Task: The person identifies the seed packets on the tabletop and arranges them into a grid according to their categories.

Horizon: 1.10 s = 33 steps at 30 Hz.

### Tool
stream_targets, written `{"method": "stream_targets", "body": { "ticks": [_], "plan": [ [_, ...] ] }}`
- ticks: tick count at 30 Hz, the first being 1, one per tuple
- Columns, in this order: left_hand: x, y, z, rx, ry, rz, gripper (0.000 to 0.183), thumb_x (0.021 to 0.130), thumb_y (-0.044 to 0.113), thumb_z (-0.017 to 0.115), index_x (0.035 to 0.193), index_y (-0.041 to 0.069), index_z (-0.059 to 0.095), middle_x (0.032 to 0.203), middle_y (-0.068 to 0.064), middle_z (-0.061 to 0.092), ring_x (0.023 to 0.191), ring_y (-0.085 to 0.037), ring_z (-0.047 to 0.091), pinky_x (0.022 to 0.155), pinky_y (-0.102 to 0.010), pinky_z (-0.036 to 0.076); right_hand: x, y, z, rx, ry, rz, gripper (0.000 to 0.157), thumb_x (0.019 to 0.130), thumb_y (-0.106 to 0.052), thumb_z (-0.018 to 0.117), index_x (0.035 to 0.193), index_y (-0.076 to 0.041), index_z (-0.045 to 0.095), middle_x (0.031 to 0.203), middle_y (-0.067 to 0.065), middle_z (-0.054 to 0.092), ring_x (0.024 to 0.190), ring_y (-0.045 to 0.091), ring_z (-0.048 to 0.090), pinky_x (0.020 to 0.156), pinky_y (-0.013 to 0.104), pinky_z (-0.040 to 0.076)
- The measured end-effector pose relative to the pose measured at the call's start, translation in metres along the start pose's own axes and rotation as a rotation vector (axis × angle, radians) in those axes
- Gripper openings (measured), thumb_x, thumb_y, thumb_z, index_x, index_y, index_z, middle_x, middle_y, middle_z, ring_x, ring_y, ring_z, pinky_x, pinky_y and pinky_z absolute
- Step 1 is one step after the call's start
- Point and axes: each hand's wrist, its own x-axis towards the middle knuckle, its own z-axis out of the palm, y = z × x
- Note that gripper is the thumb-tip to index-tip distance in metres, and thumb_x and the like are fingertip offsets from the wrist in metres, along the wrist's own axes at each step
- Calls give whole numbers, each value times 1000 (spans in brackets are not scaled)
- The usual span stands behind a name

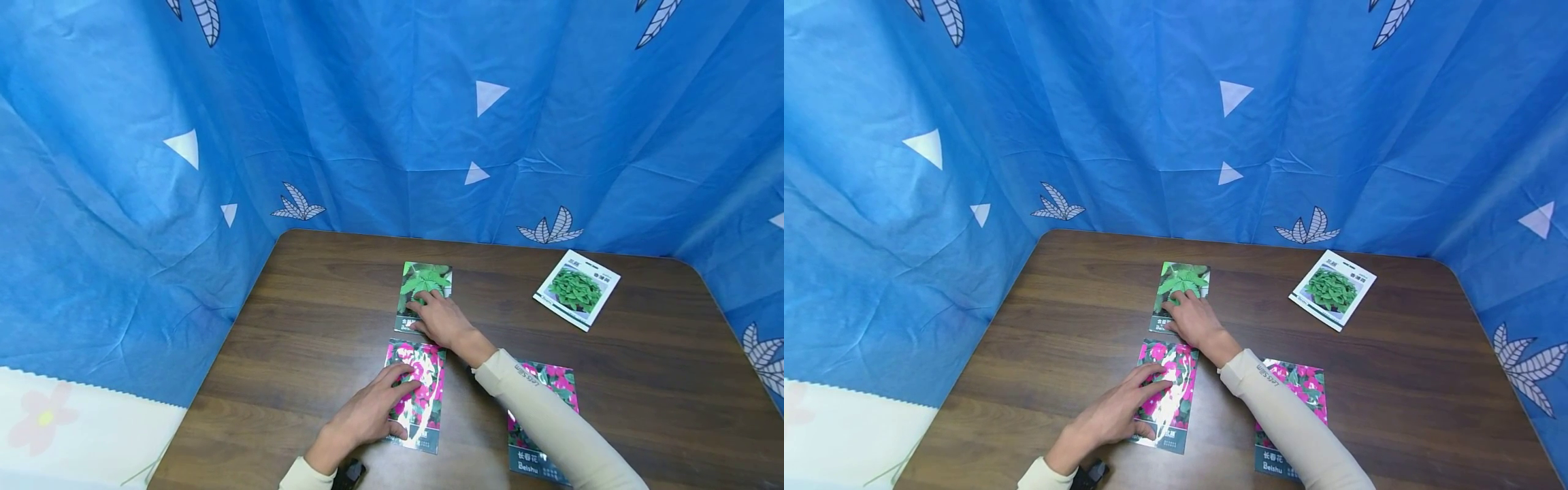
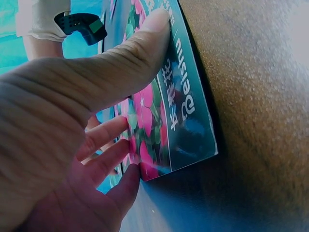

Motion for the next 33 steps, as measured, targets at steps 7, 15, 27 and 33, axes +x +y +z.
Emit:
{"method": "stream_targets", "body": {
  "ticks": [7, 15, 27, 33],
  "plan": [
    [-1, 0, 0, -6, -5, -5, 80, 72, 39, 86, 144, 18, 55, 153, -3, 40, 145, -22, 35, 112, -32, 45, 0, -1, 3, -8, 3, 7, 48, 98, -38, 63, 139, -14, 59, 142, 12, 55, 125, 30, 53, 98, 51, 53],
    [-1, -1, 0, 4, -3, -1, 80, 73, 40, 86, 143, 18, 56, 153, -3, 40, 144, -22, 36, 111, -31, 46, 0, -1, 3, -5, 6, 11, 53, 99, -42, 61, 144, -15, 55, 144, 11, 54, 129, 29, 51, 103, 51, 50],
    [2, 0, 0, 23, 5, 12, 80, 73, 42, 85, 144, 17, 55, 153, -4, 40, 143, -21, 36, 111, -29, 45, -6, 18, -6, 52, 33, 49, 53, 100, -40, 59, 146, -15, 51, 143, 12, 54, 130, 31, 51, 103, 53, 49],
    [1, 0, -1, 12, -1, 2, 80, 73, 41, 85, 144, 17, 55, 153, -4, 40, 143, -22, 37, 110, -30, 46, -11, 31, -7, 79, 36, 98, 54, 100, -40, 59, 146, -13, 51, 144, 13, 53, 132, 33, 49, 105, 55, 46]
  ]
}}
